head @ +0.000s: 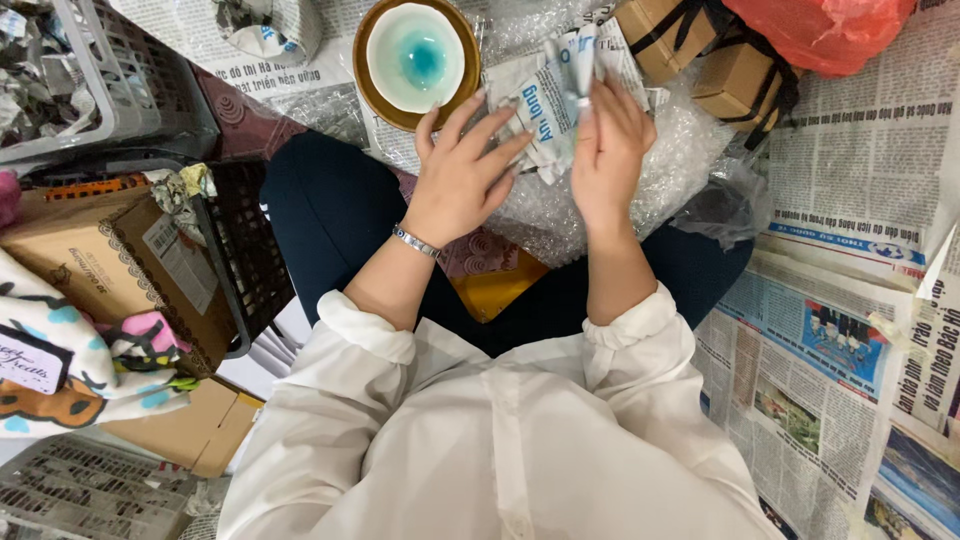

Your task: The person sits cross-legged on the floor and repeatedly folds newspaper sheets into small bundles. They handle the sheets one at a time, folding them multiple times and stacking the finished bundles. A small bowl and green scissors are visible nearby.

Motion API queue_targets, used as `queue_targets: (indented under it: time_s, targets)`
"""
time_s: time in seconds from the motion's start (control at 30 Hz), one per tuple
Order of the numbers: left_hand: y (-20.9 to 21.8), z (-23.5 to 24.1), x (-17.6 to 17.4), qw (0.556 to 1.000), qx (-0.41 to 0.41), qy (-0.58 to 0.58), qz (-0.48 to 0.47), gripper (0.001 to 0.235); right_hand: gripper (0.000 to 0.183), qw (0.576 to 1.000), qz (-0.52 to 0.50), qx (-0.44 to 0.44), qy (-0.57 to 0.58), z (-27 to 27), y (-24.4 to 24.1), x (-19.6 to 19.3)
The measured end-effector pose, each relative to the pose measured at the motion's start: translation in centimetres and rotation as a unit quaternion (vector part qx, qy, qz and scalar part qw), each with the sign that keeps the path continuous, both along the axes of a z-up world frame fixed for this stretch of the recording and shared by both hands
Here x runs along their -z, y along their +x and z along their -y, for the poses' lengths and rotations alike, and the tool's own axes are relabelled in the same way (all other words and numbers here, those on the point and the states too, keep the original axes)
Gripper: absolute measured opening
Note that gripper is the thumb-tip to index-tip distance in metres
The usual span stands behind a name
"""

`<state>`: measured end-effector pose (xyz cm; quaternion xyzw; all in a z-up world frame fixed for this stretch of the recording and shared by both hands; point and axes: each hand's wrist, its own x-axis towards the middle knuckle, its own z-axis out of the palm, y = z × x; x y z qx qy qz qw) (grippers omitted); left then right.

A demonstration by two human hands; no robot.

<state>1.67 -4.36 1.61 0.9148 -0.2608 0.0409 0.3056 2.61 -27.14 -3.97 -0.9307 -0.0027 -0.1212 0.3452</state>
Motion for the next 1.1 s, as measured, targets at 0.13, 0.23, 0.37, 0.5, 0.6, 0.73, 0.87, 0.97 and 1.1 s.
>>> queue_targets:
  time_s: [0.13,0.23,0.37,0.5,0.6,0.73,0.87,0.97,1.1]
  targets:
    - [0.2,0.1,-0.2,1.0,0.02,0.0,-0.003,0.043,0.035,0.955,0.003,0.056,0.291,1.5,-1.0,2.4]
    - [0.2,-0.2,-0.3,0.999,0.019,-0.038,-0.026,0.047,0.04,0.85,0.051,0.129,0.508,2.9,-1.3,3.8]
    - [0.1,-1.2,0.0,0.985,0.05,-0.157,-0.059,0.064,0.028,0.796,0.055,0.138,0.587,3.3,-1.7,4.3]
    - [-0.3,-0.9,0.5,0.966,0.048,-0.23,-0.112,0.066,0.024,0.902,0.022,0.077,0.424,2.3,-1.8,2.9]
    - [-0.3,-0.9,0.3,0.946,0.047,-0.28,-0.158,0.053,0.015,0.95,0.029,0.002,0.312,1.1,-2.0,1.1]
    - [0.0,-0.9,-0.6,0.948,0.018,-0.284,-0.142,0.033,0.01,0.918,-0.022,-0.029,0.395,0.2,-1.8,-0.9]
    - [0.2,-0.6,-1.3,0.961,0.003,-0.259,-0.095,0.025,0.046,0.952,0.077,-0.068,0.289,-0.4,-1.2,-0.9]
    - [0.2,-0.4,-1.3,0.971,0.006,-0.221,-0.092,0.02,0.073,0.968,0.12,-0.036,0.22,-0.5,-0.7,-0.7]
    - [0.1,-0.3,-1.0,0.979,0.012,-0.183,-0.086,0.016,0.097,0.98,0.098,-0.016,0.17,0.1,-0.9,-0.9]
